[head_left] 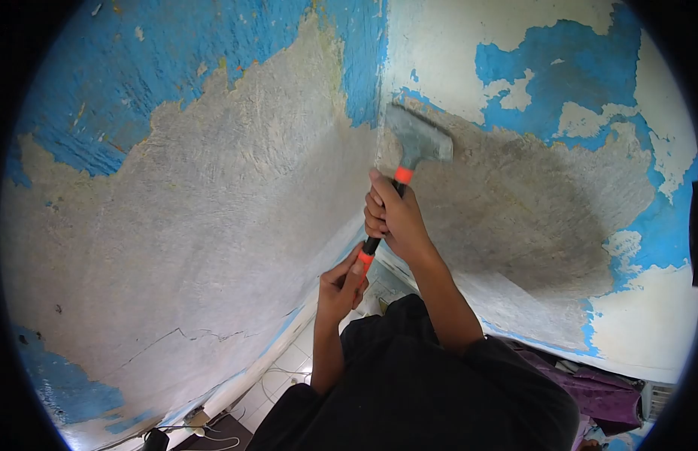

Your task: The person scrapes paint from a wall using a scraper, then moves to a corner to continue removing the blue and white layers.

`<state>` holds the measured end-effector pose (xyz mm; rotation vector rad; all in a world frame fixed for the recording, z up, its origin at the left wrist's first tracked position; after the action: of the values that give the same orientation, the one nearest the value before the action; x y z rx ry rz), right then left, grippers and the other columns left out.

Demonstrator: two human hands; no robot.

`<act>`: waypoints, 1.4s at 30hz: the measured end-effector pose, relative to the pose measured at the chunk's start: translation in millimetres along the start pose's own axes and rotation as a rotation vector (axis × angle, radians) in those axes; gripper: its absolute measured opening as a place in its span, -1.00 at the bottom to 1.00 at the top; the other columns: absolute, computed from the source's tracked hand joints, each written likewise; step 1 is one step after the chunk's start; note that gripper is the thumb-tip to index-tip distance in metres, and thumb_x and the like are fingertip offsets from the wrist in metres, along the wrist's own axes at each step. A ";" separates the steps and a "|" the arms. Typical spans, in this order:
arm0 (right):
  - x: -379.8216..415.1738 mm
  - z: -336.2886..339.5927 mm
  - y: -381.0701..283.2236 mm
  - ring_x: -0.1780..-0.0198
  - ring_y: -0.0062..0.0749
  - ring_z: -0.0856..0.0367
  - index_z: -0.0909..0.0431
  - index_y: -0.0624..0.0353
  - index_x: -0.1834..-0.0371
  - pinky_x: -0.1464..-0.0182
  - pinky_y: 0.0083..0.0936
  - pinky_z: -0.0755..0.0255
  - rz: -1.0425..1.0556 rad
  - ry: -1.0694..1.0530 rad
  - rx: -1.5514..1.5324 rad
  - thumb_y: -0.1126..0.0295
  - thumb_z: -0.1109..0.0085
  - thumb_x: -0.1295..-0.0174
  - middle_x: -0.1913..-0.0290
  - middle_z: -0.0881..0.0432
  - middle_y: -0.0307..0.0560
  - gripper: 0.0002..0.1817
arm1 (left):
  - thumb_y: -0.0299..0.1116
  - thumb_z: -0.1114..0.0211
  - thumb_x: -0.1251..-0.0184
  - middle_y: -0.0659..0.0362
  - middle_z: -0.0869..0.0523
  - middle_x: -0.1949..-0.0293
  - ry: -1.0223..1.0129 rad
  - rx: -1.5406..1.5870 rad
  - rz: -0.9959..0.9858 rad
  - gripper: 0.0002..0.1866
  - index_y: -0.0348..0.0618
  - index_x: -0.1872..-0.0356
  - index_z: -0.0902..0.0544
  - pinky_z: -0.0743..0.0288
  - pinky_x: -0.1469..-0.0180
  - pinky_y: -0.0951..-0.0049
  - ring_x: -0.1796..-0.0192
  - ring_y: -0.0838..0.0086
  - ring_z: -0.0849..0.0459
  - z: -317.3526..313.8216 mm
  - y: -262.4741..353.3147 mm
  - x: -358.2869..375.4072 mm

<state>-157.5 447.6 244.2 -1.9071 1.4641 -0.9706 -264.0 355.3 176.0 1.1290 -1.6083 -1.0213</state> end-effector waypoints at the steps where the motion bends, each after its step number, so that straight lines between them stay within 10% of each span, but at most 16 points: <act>1: 0.2 -3.2 -1.3 0.76 -0.69 -0.05 -0.16 -0.03 0.59 0.68 -0.61 0.00 0.000 -0.006 -0.007 0.09 -0.08 -0.42 0.74 -0.06 -0.42 -0.54 | -0.25 -0.12 -0.53 0.32 -0.40 0.68 0.002 -0.002 0.006 -0.56 -0.24 -0.32 -0.48 -0.10 0.67 0.64 0.71 0.72 -0.27 2.1 6.0 -1.1; 42: -2.8 -2.3 3.2 0.76 -0.67 -0.02 -0.16 -0.03 0.59 0.66 -0.60 0.00 -0.016 -0.049 -0.035 0.06 -0.05 -0.44 0.74 -0.04 -0.41 -0.53 | -0.29 -0.15 -0.52 0.35 -0.41 0.66 0.007 -0.094 -0.049 -0.58 -0.18 -0.32 -0.49 -0.14 0.64 0.67 0.68 0.74 -0.29 11.9 -8.8 -1.0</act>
<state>-161.6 449.4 242.5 -1.9566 1.4492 -0.9047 -273.2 355.6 164.3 1.1120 -1.5182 -1.1122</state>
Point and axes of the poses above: each hand's wrist, its own x-axis away from the middle knuckle, its own z-axis out of the back of the hand, y = z × x, the point moved 10 cm from there along -x, towards the middle knuckle
